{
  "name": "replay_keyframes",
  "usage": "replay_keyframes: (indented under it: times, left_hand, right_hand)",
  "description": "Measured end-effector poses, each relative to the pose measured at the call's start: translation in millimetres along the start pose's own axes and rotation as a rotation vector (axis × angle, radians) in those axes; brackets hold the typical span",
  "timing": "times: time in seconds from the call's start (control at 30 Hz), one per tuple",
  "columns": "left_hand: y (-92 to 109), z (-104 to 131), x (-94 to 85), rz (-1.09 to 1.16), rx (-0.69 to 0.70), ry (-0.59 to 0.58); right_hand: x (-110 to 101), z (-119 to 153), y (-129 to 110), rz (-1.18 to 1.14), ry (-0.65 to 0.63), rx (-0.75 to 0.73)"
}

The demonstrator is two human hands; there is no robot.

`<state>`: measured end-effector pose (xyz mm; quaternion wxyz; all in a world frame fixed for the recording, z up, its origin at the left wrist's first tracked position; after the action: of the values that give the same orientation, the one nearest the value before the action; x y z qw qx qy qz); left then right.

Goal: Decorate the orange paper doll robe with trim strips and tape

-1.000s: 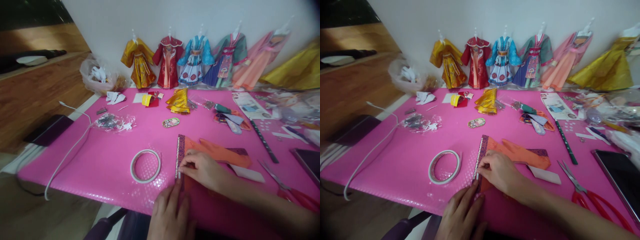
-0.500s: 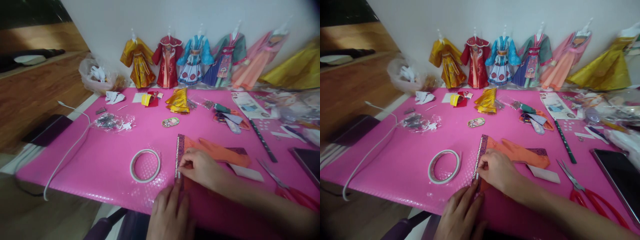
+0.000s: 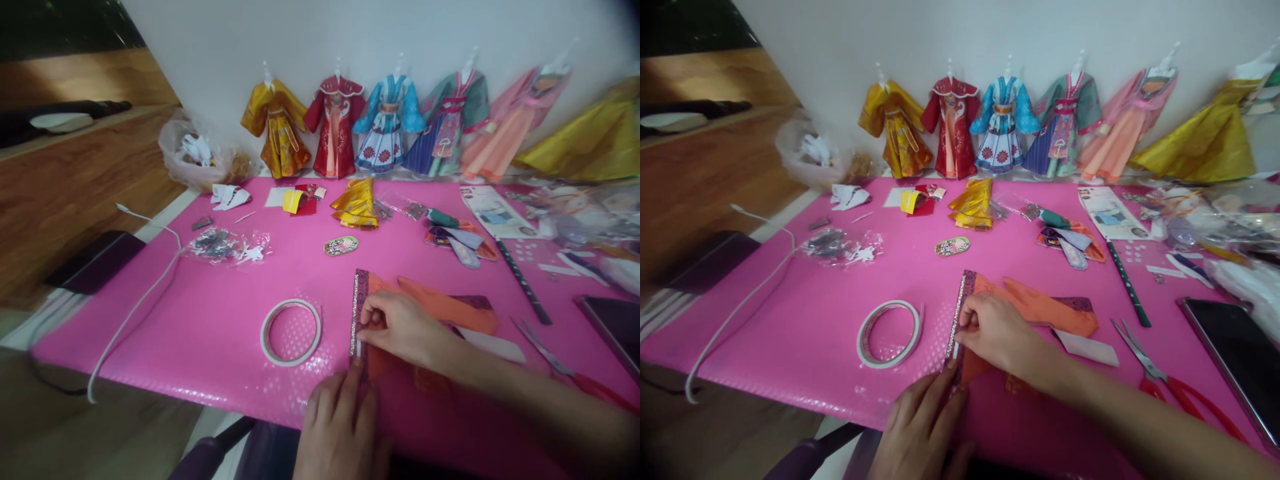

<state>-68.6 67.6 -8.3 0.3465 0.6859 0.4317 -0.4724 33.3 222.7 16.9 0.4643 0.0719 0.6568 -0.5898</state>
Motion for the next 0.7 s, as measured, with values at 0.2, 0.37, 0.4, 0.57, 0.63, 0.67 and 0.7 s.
replay_keyframes:
  times: [0.2, 0.37, 0.4, 0.57, 0.63, 0.67, 0.7]
  left_hand:
    - [-0.2, -0.6, -0.1, -0.006, 0.007, -0.006]
    - [-0.6, -0.6, 0.8, -0.007, 0.009, -0.009]
    - [-0.7, -0.4, 0.9, -0.006, 0.009, -0.009]
    - [-0.7, 0.8, 0.3, 0.013, 0.019, -0.004]
    - [-0.8, 1.3, -0.3, 0.017, 0.021, -0.002]
    - [-0.9, 1.4, -0.4, 0.017, 0.019, -0.003]
    - [-1.2, 1.4, -0.5, 0.016, 0.016, -0.001]
  right_hand:
    - [1.7, 2.6, -1.4, 0.073, 0.012, 0.033]
    - [0.9, -1.9, -0.4, 0.059, -0.013, 0.043]
    - [0.6, -3.2, 0.0, 0.053, -0.016, 0.046]
    - [0.2, -7.4, 0.9, 0.016, -0.027, 0.070]
    - [0.2, -7.9, 0.8, -0.003, -0.027, 0.070]
    - [0.3, -7.9, 0.9, -0.012, -0.027, 0.069]
    - [0.4, -7.9, 1.2, -0.019, -0.026, 0.066]
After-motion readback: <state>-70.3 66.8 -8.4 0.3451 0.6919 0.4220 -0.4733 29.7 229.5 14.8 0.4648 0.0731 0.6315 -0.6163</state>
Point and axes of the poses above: each hand's wrist, its own z-axis away from the middle knuckle, its own x-axis out of the palm, y = z × x, the point moved 5 cm from there along -z, towards the middle knuckle, and after that the axes turned 3 degrees about -z, right-handed, at the moved point
